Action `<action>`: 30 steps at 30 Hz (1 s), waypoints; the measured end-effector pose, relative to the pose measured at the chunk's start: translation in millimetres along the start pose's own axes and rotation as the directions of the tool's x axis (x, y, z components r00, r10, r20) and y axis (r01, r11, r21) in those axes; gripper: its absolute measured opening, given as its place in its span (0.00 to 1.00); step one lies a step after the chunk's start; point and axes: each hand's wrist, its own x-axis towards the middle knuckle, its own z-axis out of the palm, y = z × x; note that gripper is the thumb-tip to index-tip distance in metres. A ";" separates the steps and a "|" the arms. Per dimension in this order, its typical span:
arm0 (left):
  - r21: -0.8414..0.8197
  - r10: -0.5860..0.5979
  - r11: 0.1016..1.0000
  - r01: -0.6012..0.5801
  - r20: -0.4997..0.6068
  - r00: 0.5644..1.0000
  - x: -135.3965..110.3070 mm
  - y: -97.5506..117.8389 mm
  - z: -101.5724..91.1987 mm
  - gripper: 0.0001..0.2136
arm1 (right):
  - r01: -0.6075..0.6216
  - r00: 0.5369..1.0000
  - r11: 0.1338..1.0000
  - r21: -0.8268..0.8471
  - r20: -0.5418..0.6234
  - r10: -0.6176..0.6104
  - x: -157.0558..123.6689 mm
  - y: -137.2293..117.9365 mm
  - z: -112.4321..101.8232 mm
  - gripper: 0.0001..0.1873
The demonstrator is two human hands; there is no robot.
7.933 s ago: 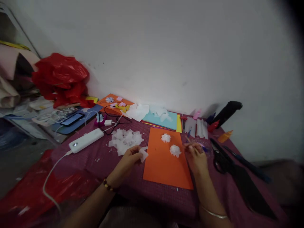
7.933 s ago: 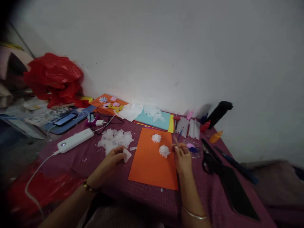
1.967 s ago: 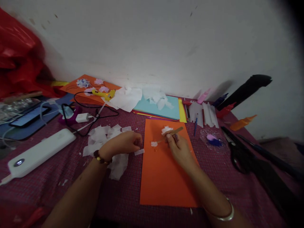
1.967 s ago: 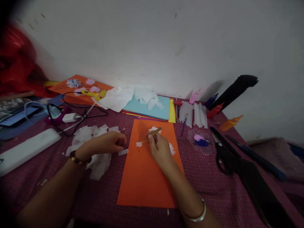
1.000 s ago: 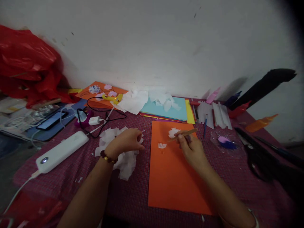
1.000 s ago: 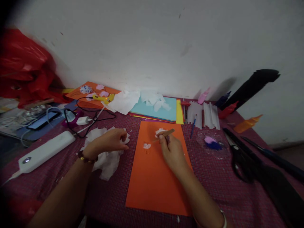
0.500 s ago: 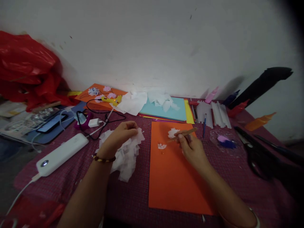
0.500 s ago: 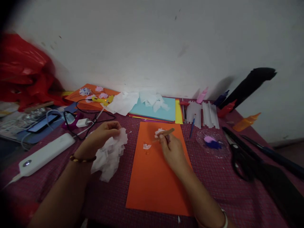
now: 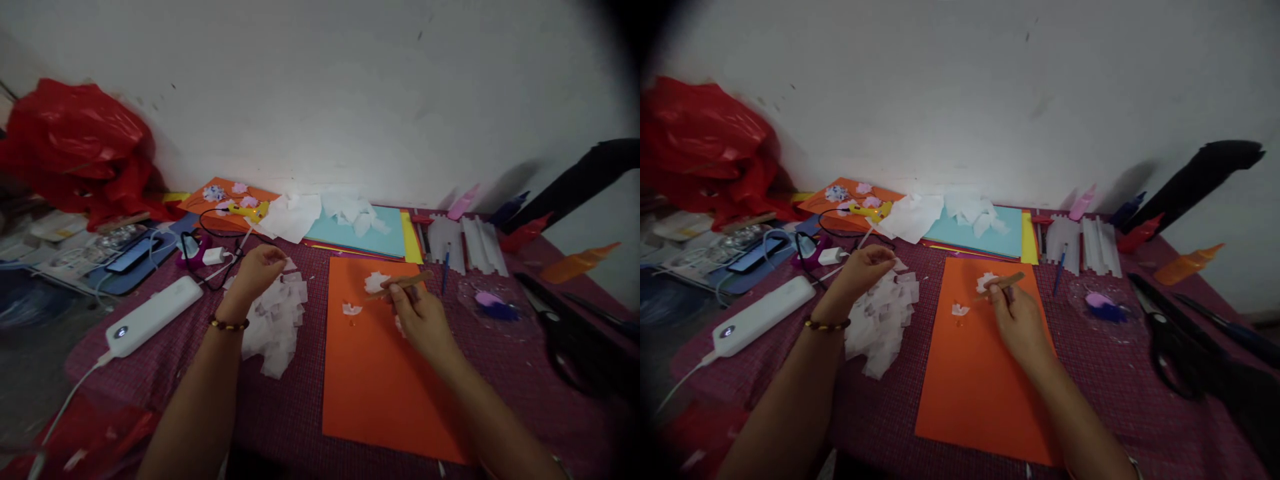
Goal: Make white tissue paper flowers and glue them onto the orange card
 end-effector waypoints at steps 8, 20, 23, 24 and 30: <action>-0.505 -0.095 0.850 0.150 0.133 0.987 -0.6 -0.7 15.4 0.08 | -0.001 0.999 1.000 0.021 -0.035 0.002 0.2 -3.6 -2.7 0.16; -0.411 -0.122 0.877 0.250 0.312 0.942 -6.5 8.1 35.6 0.13 | 0.016 0.997 0.995 0.103 -0.073 -0.009 2.3 -6.0 -6.2 0.15; -0.436 -0.140 0.858 0.273 0.312 0.940 -6.1 10.7 40.4 0.12 | 0.017 0.997 0.993 0.114 -0.080 -0.008 3.5 -7.6 -8.2 0.15; -0.455 -0.141 0.843 0.287 0.327 0.934 -6.1 12.7 42.2 0.12 | 0.012 0.996 0.993 0.113 -0.091 -0.002 4.2 -7.4 -9.1 0.15; -0.516 -0.086 0.790 0.331 0.441 0.893 -10.4 34.9 59.6 0.11 | 0.000 0.988 0.985 0.174 -0.151 0.027 8.0 -0.1 -16.1 0.14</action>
